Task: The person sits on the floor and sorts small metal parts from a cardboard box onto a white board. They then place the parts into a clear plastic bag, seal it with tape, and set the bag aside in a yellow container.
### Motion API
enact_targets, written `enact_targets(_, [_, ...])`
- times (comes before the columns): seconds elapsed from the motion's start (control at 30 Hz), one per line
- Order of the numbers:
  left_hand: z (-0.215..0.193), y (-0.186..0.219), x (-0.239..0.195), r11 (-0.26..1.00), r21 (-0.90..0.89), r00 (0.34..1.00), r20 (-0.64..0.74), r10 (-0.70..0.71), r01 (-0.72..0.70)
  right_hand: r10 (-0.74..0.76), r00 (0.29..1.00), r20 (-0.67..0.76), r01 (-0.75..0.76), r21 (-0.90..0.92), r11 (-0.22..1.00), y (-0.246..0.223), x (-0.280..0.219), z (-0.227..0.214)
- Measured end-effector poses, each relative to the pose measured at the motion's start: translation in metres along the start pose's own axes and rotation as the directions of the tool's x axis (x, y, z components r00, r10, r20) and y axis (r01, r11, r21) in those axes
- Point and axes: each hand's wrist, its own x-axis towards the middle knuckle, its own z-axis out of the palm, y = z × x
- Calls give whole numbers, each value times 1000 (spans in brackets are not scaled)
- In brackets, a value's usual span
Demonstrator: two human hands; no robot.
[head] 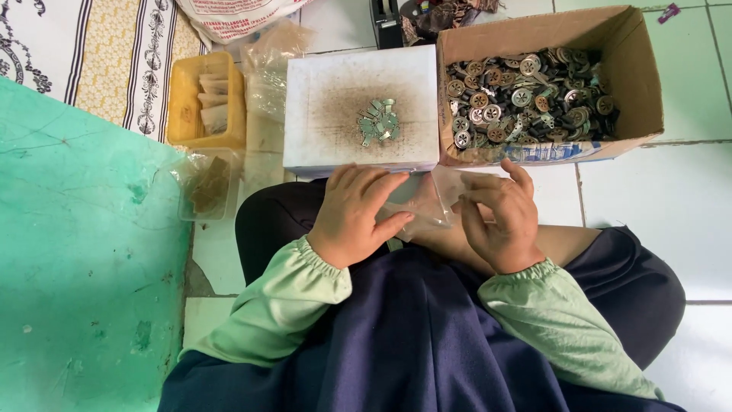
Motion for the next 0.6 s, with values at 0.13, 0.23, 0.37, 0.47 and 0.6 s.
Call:
enact_targets(0.13, [7, -23, -36, 982, -164, 988, 142, -67, 91, 200, 980, -24, -199, 26, 980, 17, -14, -8])
enact_targets(0.23, [30, -52, -66, 946, -185, 960, 137, -242, 265, 325, 946, 10, -323, 145, 935, 20, -10, -13])
enact_targets(0.37, [38, -78, -71, 969, -18, 970, 14, -245, 245, 355, 935, 11, -350, 200, 915, 15, -8, -7])
enact_targets(0.47, [26, -67, -58, 974, 76, 977, -42, -210, 213, 234, 972, 32, -236, 89, 968, 14, -12, 4])
enact_targets(0.6, [3, -31, -26, 999, 6, 988, -154, -31, 32, -1, 984, 180, 6, -24, 1000, -2, -9, 25])
